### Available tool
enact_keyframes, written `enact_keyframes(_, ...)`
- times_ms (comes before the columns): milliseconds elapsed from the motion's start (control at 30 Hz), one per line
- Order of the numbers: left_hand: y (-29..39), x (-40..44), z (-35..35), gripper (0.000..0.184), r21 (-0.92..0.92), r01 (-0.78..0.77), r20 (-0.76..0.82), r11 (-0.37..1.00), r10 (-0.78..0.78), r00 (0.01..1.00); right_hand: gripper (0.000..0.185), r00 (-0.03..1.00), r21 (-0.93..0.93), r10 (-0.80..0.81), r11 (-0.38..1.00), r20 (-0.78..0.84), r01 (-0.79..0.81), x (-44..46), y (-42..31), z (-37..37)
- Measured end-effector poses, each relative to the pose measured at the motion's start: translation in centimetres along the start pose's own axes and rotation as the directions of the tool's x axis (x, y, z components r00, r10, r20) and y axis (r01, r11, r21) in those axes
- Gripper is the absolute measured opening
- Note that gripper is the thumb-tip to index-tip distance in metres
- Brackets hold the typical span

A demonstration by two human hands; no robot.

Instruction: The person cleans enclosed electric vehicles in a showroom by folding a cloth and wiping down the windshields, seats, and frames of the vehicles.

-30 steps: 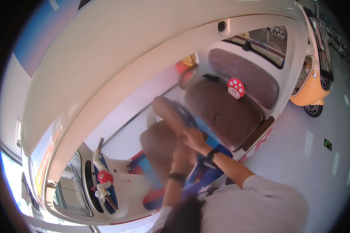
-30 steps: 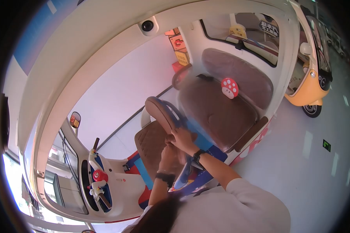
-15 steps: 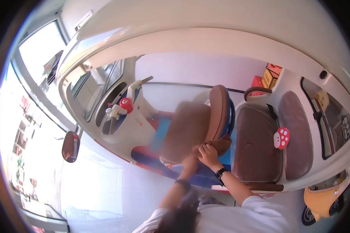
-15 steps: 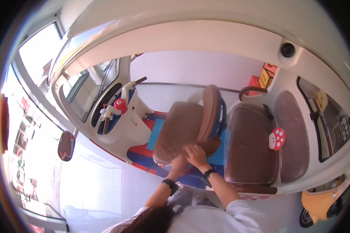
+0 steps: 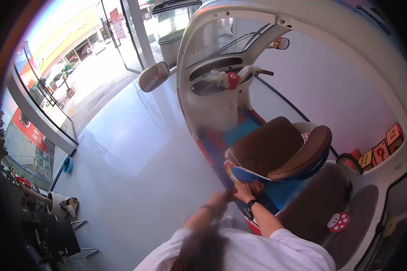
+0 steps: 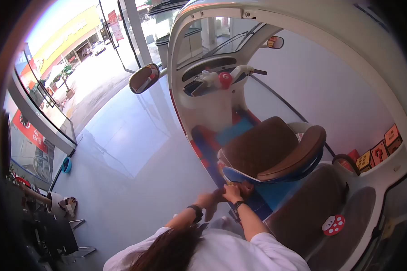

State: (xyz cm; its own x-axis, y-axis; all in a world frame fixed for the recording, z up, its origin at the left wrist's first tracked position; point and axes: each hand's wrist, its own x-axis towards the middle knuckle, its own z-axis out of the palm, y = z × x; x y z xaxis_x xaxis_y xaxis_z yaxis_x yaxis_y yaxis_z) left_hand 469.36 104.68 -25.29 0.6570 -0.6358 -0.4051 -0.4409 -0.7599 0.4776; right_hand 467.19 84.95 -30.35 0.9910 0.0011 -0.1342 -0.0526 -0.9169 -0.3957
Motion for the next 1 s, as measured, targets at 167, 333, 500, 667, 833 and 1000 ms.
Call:
enact_keyframes(167,-13.7,-11.0,8.3,0.032,0.018,0.234,0.112,0.972,-0.234,0.966,0.039,0.876,0.214,-0.181,0.973,0.447,0.091,-6.1,-7.2,10.6)
enact_keyframes(333,-18.6,-26.0,6.9,0.036,-0.369,0.576,0.290,0.729,-0.499,0.817,0.048,0.590,0.276,-0.242,0.960,0.770,0.034,-6.1,-20.3,12.2)
enact_keyframes(500,-22.6,-36.8,4.5,0.030,-0.363,0.587,0.311,0.724,-0.499,0.809,0.046,0.542,0.261,-0.330,0.944,0.773,0.203,-3.5,-30.9,17.9)
enact_keyframes(667,-27.5,-47.2,6.5,0.040,-0.704,0.581,0.161,0.408,-0.705,0.691,0.040,0.503,0.354,-0.423,0.906,0.754,0.231,-5.4,-41.0,23.1)
enact_keyframes(833,-30.7,-59.8,9.4,0.036,-0.891,0.453,0.172,-0.011,-0.933,0.315,0.034,0.370,0.400,-0.527,0.839,0.765,0.367,-7.7,-53.9,31.0)
enact_keyframes(1000,-30.0,-70.2,16.3,0.028,-0.970,0.191,0.145,-0.149,-0.989,-0.037,0.031,0.152,0.485,-0.558,0.803,0.815,0.346,-12.2,-65.6,36.5)
